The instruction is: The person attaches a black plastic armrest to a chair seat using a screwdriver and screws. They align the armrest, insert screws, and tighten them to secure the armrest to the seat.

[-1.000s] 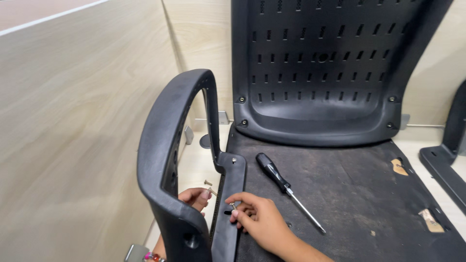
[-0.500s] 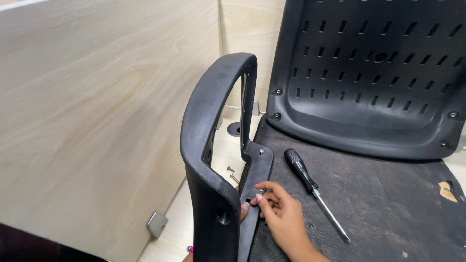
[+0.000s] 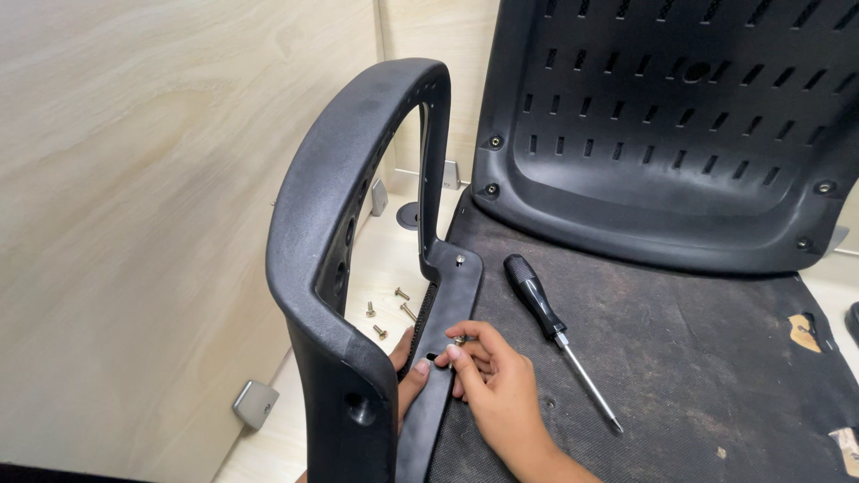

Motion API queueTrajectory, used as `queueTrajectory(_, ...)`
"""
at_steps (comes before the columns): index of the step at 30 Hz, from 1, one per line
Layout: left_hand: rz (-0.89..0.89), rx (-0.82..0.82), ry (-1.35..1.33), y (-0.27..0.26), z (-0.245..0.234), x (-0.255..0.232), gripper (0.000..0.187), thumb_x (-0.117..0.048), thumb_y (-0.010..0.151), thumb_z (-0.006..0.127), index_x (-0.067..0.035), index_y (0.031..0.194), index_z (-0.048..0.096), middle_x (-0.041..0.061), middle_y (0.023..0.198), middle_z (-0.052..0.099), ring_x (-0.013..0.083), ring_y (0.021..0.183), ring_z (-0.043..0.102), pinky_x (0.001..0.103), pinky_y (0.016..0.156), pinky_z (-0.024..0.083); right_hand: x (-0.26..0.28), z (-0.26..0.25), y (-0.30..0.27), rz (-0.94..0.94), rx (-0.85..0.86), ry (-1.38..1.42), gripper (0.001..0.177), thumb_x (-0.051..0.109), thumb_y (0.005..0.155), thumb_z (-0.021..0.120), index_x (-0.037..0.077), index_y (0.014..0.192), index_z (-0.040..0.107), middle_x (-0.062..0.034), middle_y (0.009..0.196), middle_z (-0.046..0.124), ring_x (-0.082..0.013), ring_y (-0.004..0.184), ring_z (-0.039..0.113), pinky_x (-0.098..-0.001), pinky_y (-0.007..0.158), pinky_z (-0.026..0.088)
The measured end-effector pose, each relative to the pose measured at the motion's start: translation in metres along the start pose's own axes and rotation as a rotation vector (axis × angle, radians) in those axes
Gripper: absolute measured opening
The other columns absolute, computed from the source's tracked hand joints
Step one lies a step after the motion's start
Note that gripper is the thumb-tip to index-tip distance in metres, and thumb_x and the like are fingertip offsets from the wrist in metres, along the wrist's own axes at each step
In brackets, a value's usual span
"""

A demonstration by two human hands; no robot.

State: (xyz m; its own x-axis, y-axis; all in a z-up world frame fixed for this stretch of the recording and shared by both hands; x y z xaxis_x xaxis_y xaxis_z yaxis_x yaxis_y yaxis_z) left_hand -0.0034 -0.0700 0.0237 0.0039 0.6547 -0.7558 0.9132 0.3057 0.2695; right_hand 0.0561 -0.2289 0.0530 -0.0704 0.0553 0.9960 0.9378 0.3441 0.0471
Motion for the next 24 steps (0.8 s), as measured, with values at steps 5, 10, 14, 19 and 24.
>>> queueTrajectory(5,0.086,-0.017,-0.02,0.003,-0.004,-0.007,0.052,-0.031,0.095,0.066,0.0,0.136,0.061,0.024,0.132,0.064,0.0299,0.126,0.059,0.04,0.104,0.046,0.004,-0.001,-0.002,0.044,0.002,0.052,0.022,0.013,0.095,0.061,0.003,0.113,0.069,-0.0062,0.086,0.082,-0.0079,0.06,0.06,-0.0234,0.055,0.05)
queueTrajectory(10,0.08,-0.024,-0.036,0.005,0.006,0.011,0.048,-0.033,0.097,0.064,-0.003,0.135,0.063,0.022,0.134,0.065,0.0299,0.128,0.06,0.04,0.106,0.047,0.001,-0.006,-0.012,0.009,0.035,0.096,0.021,0.012,0.094,0.065,0.0,0.111,0.071,-0.0054,0.093,0.082,-0.0067,0.076,0.068,-0.0212,0.069,0.055)
queueTrajectory(14,0.114,-0.037,0.042,0.004,0.019,0.045,0.049,-0.036,0.095,0.067,-0.006,0.134,0.066,0.021,0.133,0.066,0.0313,0.129,0.059,0.042,0.107,0.046,-0.003,-0.006,-0.023,0.062,0.126,0.205,0.02,0.006,0.092,0.069,-0.003,0.11,0.073,-0.008,0.092,0.075,-0.0095,0.079,0.067,-0.0241,0.072,0.057)
queueTrajectory(19,0.291,-0.013,0.078,0.02,0.043,0.082,0.057,-0.037,0.094,0.07,-0.003,0.139,0.062,0.025,0.143,0.057,0.0371,0.136,0.05,0.047,0.11,0.04,0.001,0.011,-0.04,0.083,0.324,0.252,0.023,-0.001,0.091,0.069,-0.004,0.114,0.073,-0.0087,0.097,0.075,-0.0106,0.087,0.07,-0.0251,0.08,0.058)
queueTrajectory(24,0.321,0.157,0.11,0.02,0.035,0.095,0.072,-0.048,0.094,0.067,0.0,0.145,0.053,0.03,0.148,0.049,0.0408,0.142,0.041,0.049,0.114,0.034,0.006,0.014,-0.048,0.05,0.337,0.172,0.023,-0.002,0.09,0.071,-0.006,0.112,0.073,-0.0096,0.098,0.076,-0.0109,0.09,0.073,-0.0253,0.085,0.061)
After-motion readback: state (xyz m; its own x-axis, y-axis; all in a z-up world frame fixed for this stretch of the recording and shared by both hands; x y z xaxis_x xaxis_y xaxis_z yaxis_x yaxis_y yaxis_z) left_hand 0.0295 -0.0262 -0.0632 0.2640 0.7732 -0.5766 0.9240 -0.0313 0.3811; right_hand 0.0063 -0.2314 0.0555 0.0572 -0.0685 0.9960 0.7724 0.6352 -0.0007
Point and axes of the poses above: each hand's wrist, its own y-axis towards the middle knuckle, its own z-axis out of the palm, x = y × z, the point moved 5 cm from there along y, towards the middle knuckle
